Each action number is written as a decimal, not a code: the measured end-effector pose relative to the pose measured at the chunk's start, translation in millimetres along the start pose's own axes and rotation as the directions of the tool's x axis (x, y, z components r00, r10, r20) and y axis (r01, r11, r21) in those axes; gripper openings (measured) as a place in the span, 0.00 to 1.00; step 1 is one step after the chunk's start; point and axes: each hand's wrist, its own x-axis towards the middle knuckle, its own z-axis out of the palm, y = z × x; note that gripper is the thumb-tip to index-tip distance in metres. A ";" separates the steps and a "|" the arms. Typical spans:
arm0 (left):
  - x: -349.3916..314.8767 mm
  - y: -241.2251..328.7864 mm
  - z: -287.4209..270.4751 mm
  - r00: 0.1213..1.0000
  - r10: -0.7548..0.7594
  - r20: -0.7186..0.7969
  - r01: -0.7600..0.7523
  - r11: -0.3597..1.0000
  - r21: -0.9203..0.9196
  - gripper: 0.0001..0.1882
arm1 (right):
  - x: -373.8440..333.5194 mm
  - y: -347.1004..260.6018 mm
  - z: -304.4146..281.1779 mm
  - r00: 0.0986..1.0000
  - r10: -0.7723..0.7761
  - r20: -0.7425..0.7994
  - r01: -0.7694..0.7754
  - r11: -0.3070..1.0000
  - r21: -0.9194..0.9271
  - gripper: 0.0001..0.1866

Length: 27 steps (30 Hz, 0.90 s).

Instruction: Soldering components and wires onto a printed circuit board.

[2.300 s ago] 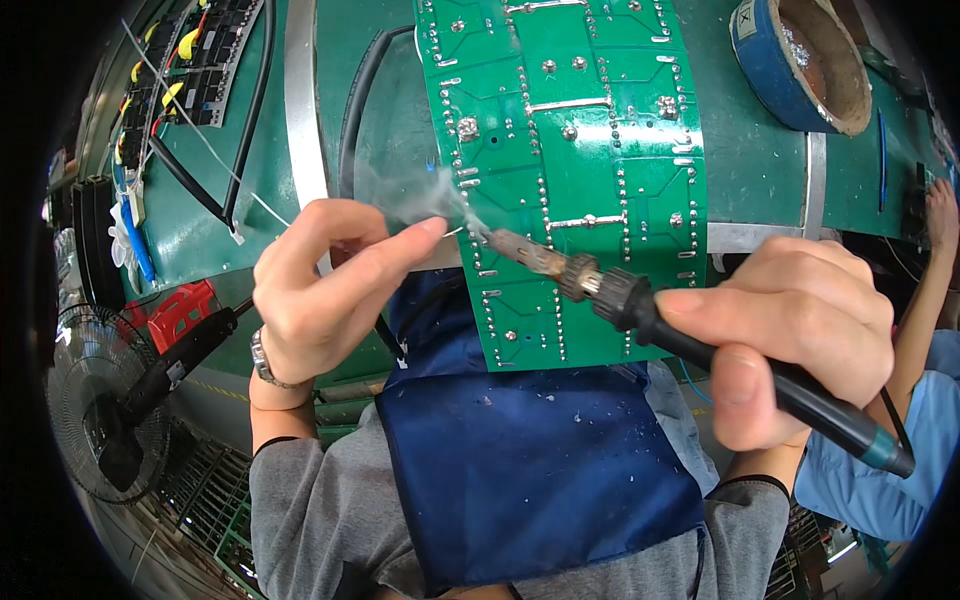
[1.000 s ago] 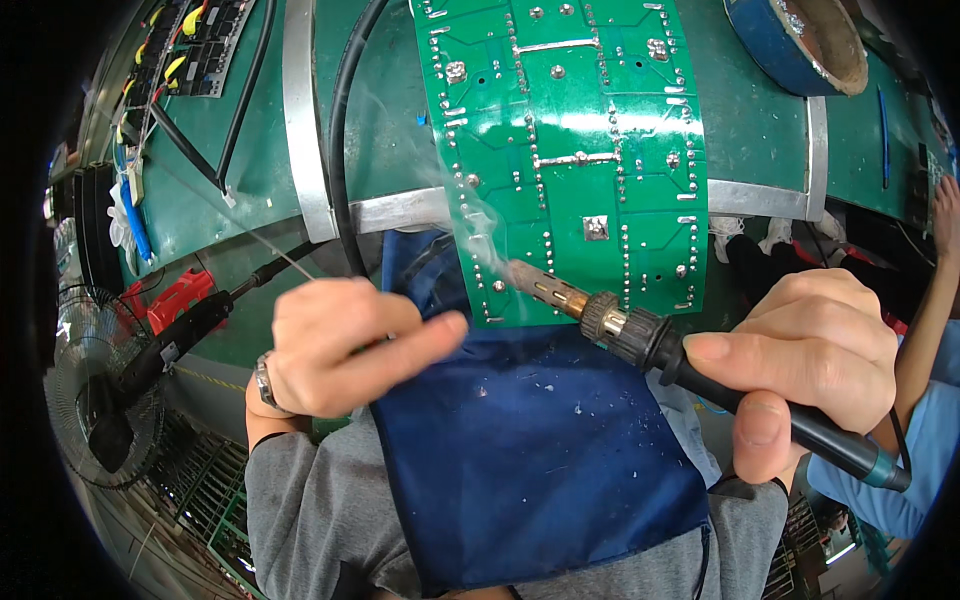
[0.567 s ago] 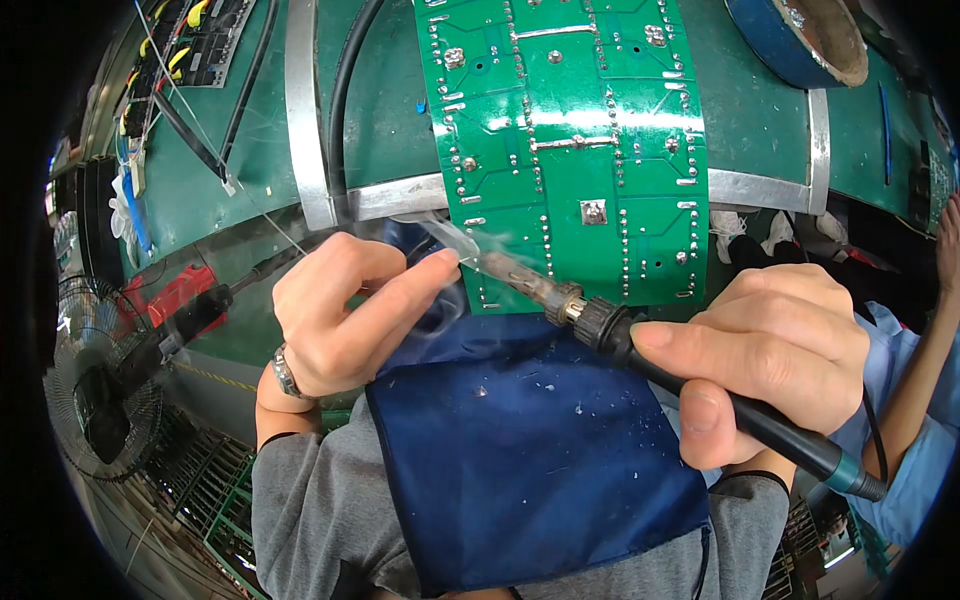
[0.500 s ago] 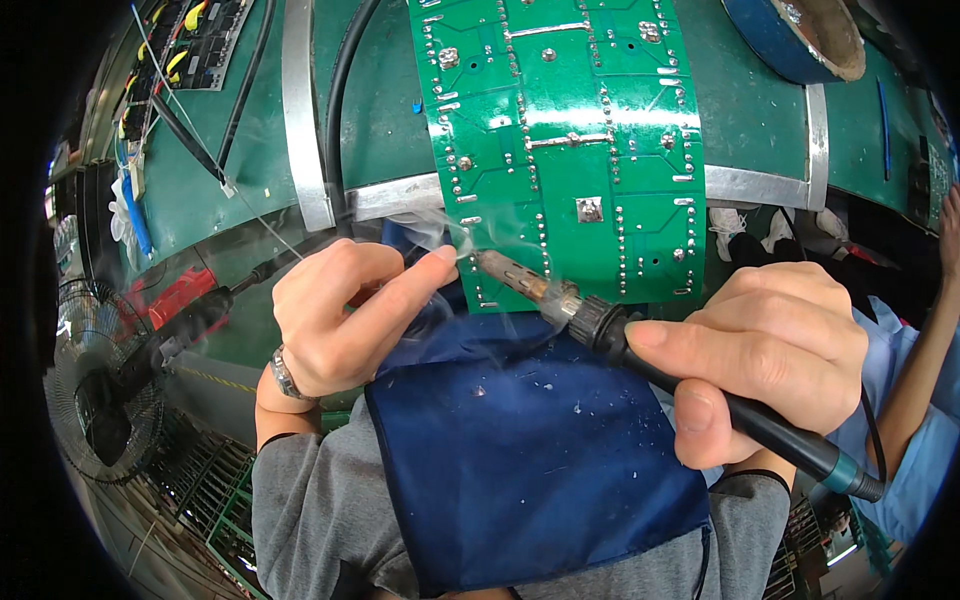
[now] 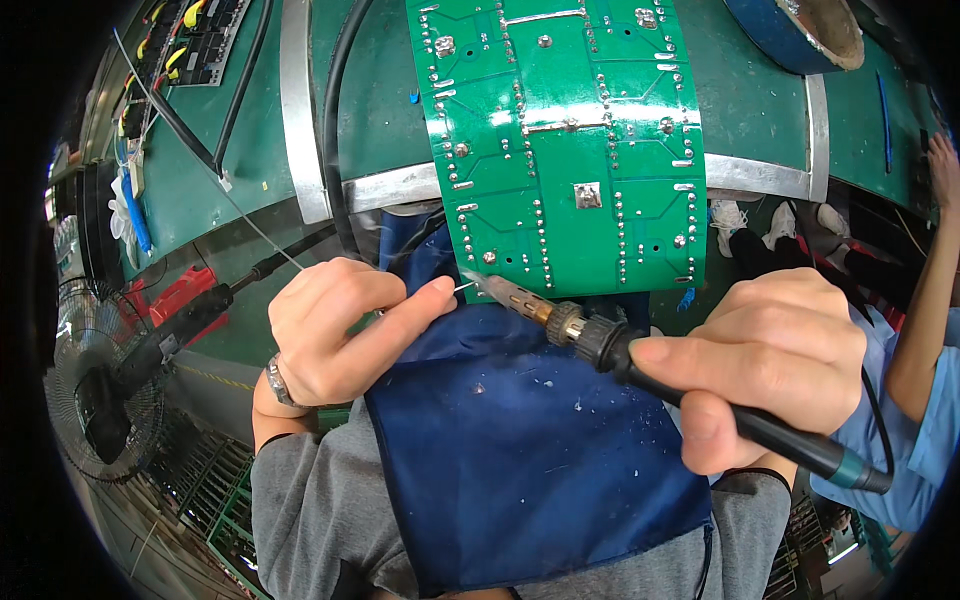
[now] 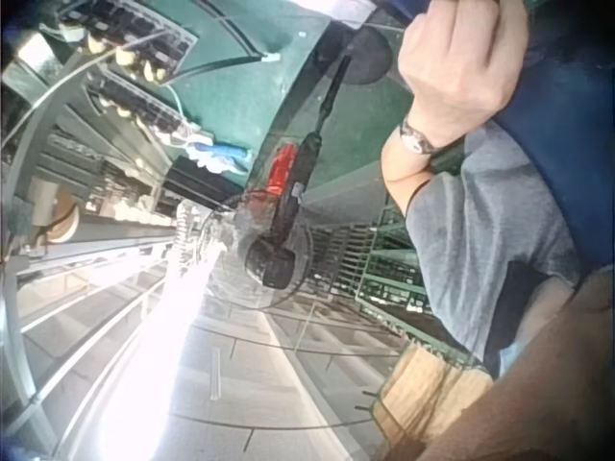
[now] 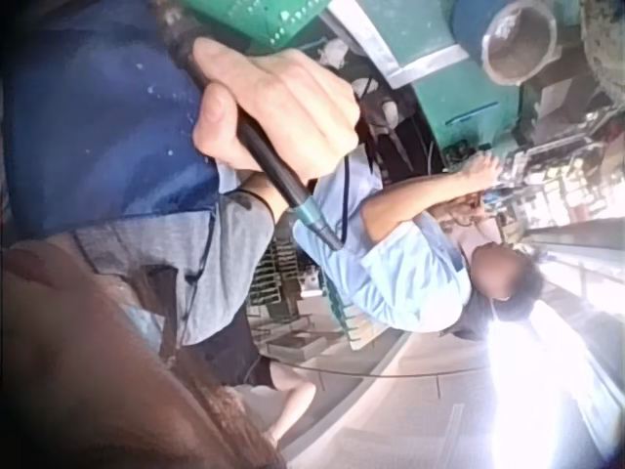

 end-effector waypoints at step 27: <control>84.2 -128.1 -11.0 0.893 -0.394 -0.216 0.370 0.918 -0.143 0.11 | 89.2 42.2 16.6 0.966 0.075 -0.245 -0.148 0.944 -0.294 0.16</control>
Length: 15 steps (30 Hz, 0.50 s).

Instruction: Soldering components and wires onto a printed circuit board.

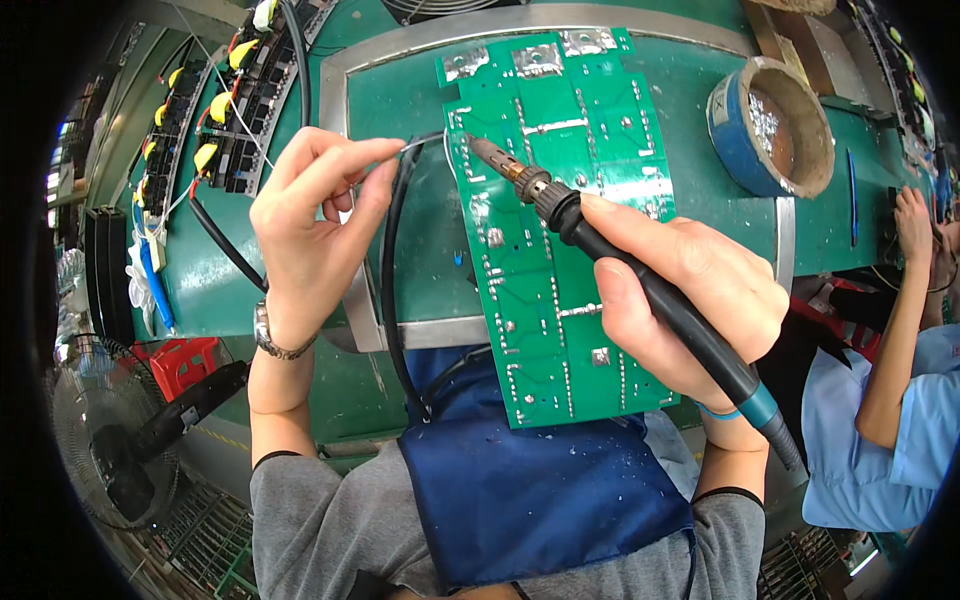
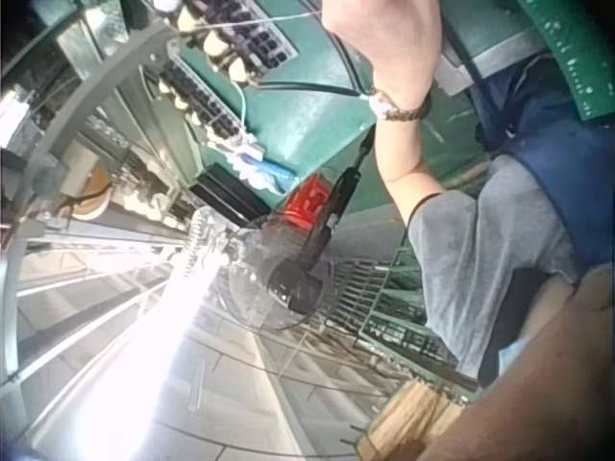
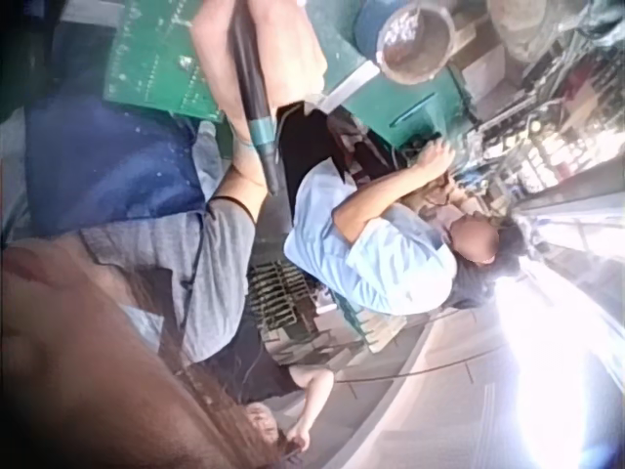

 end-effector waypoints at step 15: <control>3.0 -19.6 12.3 1.000 -0.002 0.023 0.003 0.999 -0.052 0.13 | 13.8 7.7 10.3 0.995 -0.093 0.046 0.095 0.995 -0.032 0.15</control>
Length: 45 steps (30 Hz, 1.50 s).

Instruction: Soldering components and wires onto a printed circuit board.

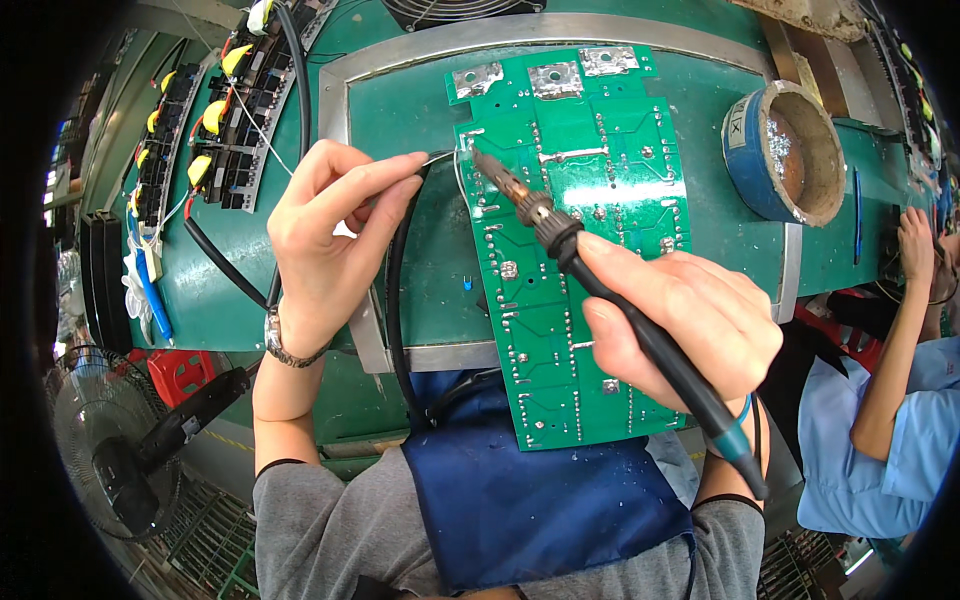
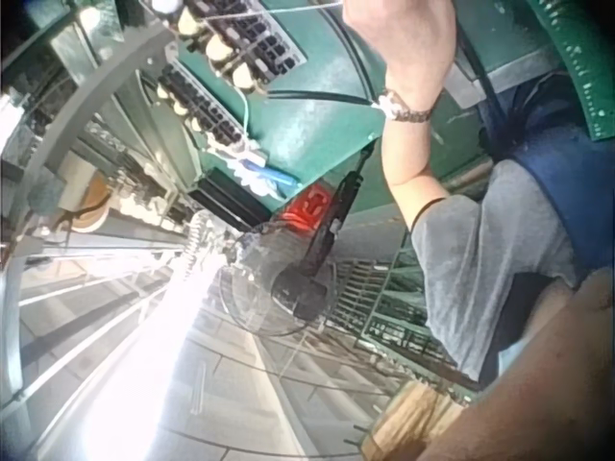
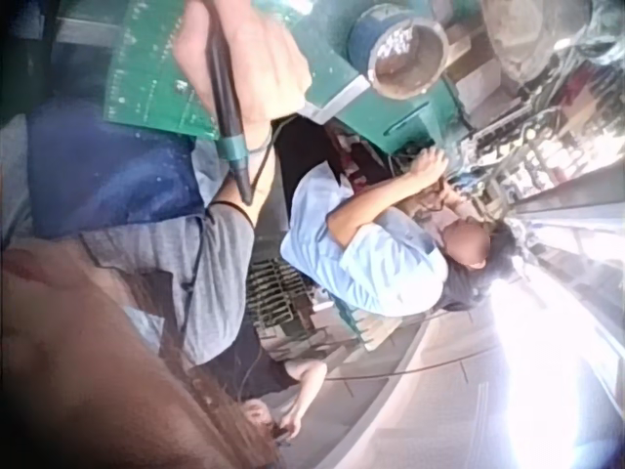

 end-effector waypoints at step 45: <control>-18.5 15.4 -2.9 0.993 0.111 0.036 -0.109 0.992 -0.065 0.11 | -24.7 -23.7 -12.1 0.998 -0.062 0.021 0.063 0.997 -0.042 0.10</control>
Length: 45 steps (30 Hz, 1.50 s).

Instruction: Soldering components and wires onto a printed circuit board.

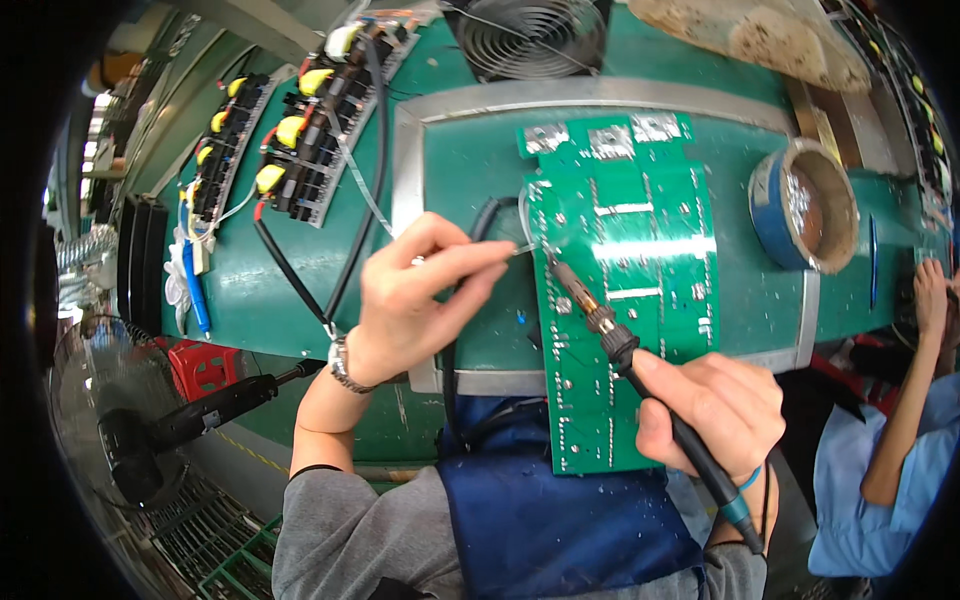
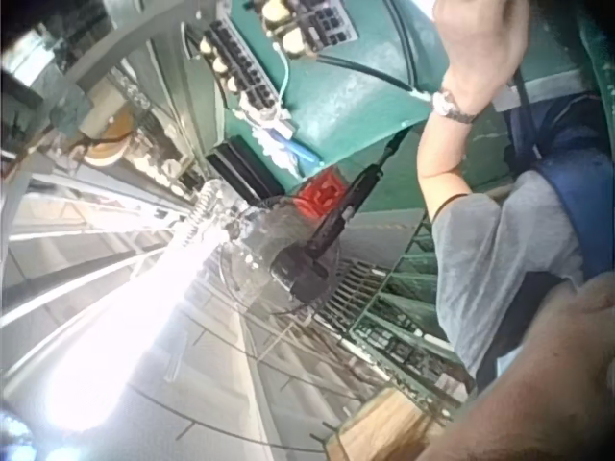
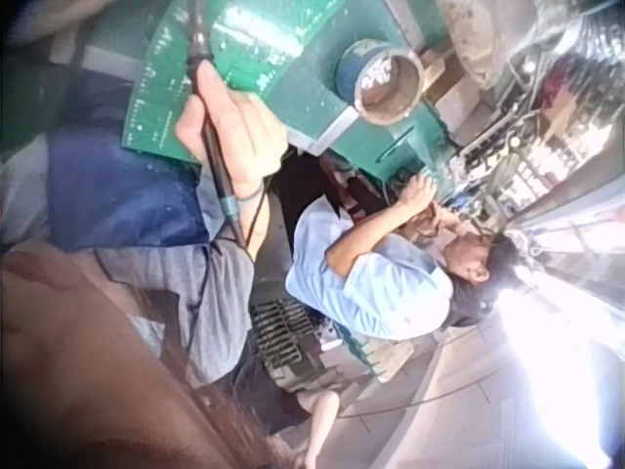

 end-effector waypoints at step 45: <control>-31.5 28.1 -3.5 0.984 0.122 0.126 -0.134 0.987 0.087 0.17 | -32.7 -25.2 -17.4 0.993 -0.019 0.115 0.008 0.996 0.092 0.13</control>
